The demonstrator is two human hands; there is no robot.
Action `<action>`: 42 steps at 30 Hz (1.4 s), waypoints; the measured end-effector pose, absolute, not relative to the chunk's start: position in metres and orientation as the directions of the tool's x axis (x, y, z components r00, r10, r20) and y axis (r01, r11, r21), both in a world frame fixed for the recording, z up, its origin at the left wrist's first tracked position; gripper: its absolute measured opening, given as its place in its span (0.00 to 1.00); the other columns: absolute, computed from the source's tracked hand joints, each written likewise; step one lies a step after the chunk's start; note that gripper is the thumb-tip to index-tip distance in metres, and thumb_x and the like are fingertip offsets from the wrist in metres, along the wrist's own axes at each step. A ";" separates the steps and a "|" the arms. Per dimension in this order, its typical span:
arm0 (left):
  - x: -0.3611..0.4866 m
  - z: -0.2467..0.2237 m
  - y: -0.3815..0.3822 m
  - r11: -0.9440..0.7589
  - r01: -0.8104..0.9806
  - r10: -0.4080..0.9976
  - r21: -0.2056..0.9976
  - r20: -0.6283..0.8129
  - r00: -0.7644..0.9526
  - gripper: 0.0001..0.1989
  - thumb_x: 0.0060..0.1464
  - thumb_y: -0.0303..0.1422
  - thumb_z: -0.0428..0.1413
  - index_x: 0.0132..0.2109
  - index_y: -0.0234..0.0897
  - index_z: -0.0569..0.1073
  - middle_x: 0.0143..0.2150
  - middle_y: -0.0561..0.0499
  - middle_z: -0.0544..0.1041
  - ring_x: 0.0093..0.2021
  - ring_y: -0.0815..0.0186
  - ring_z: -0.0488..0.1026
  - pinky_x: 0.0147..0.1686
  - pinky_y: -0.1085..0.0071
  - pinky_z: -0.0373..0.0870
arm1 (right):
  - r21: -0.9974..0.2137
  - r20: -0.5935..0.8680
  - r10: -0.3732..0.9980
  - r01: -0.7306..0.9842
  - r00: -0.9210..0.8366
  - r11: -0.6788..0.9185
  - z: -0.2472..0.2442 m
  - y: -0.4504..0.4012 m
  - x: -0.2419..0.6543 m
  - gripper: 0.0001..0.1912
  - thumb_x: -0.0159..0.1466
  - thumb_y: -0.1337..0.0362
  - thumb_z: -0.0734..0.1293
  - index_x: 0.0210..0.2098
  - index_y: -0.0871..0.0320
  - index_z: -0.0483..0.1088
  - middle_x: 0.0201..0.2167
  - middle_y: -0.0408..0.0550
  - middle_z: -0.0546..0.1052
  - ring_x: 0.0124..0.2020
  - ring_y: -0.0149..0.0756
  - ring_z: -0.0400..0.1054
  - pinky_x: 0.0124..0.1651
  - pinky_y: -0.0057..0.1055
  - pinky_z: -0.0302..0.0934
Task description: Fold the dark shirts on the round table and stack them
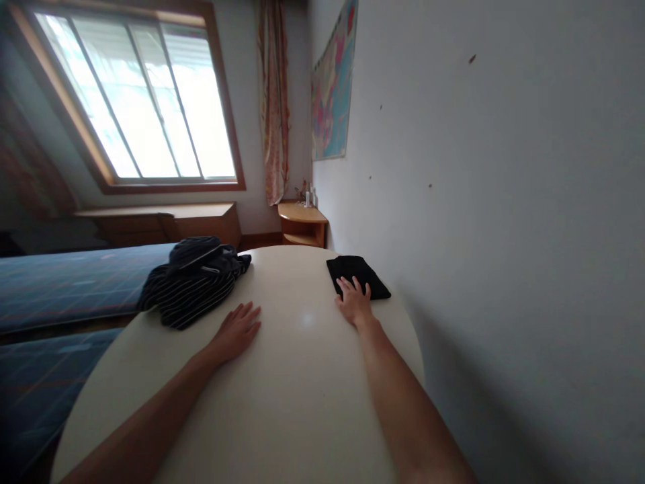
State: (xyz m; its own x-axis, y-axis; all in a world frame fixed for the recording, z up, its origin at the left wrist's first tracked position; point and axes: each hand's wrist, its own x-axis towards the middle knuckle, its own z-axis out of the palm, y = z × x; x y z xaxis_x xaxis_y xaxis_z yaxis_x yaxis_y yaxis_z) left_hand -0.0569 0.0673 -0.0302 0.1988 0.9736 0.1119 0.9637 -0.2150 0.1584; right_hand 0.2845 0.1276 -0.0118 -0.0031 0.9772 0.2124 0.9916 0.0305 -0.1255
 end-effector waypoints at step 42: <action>-0.175 -0.005 0.107 0.083 0.889 0.652 0.450 0.650 -0.390 0.31 0.62 0.39 0.45 0.67 0.27 0.61 0.67 0.35 0.63 0.68 0.43 0.55 0.65 0.44 0.53 | -0.221 0.081 0.947 0.921 -0.311 0.322 -0.014 0.103 0.255 0.29 0.72 0.53 0.52 0.68 0.58 0.57 0.70 0.54 0.55 0.71 0.43 0.45 0.71 0.54 0.31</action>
